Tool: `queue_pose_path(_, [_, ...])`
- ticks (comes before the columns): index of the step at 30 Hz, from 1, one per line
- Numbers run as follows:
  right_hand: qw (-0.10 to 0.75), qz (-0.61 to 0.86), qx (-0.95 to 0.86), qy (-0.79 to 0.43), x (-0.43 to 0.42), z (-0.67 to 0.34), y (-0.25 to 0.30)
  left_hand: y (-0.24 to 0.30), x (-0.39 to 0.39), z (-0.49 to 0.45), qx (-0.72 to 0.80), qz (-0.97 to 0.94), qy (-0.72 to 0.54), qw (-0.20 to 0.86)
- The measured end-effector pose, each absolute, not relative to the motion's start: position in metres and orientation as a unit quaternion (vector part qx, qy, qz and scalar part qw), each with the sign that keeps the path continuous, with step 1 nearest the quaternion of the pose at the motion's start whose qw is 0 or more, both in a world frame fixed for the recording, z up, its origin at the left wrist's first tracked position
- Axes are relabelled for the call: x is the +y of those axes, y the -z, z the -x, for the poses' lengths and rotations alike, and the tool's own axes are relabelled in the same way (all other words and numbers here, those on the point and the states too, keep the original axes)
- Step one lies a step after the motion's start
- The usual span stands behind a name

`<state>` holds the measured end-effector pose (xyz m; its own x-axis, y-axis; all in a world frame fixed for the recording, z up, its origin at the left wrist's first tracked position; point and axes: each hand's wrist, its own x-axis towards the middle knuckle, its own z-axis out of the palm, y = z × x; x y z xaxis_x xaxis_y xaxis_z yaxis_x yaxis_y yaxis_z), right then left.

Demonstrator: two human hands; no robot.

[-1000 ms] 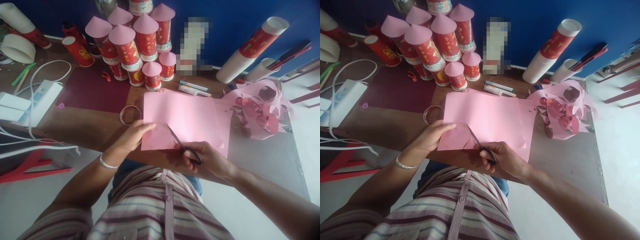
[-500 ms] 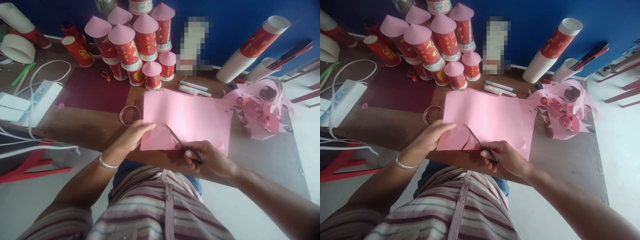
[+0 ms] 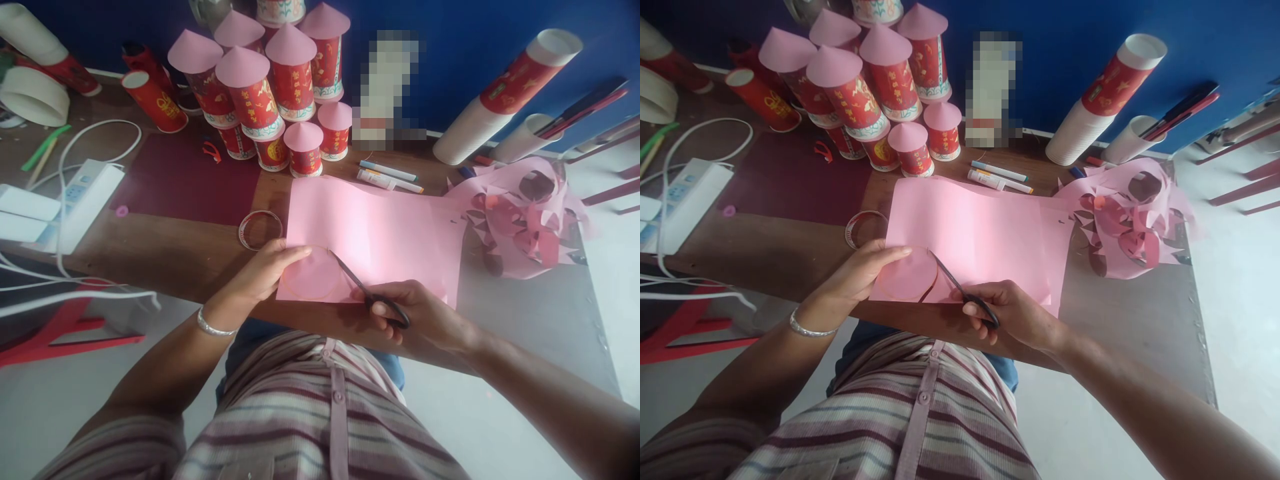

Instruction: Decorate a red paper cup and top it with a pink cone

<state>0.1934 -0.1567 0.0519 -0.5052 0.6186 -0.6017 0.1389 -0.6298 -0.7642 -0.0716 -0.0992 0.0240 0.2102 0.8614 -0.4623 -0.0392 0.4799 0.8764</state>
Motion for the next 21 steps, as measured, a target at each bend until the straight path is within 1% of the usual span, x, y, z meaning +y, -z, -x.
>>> queue_pose_path(21, [0.155,0.475,-0.39,-0.773,-0.1595,-0.1943,-0.0509,-0.0299,-0.0977,0.0715,0.534,-0.411,-0.312,0.67])
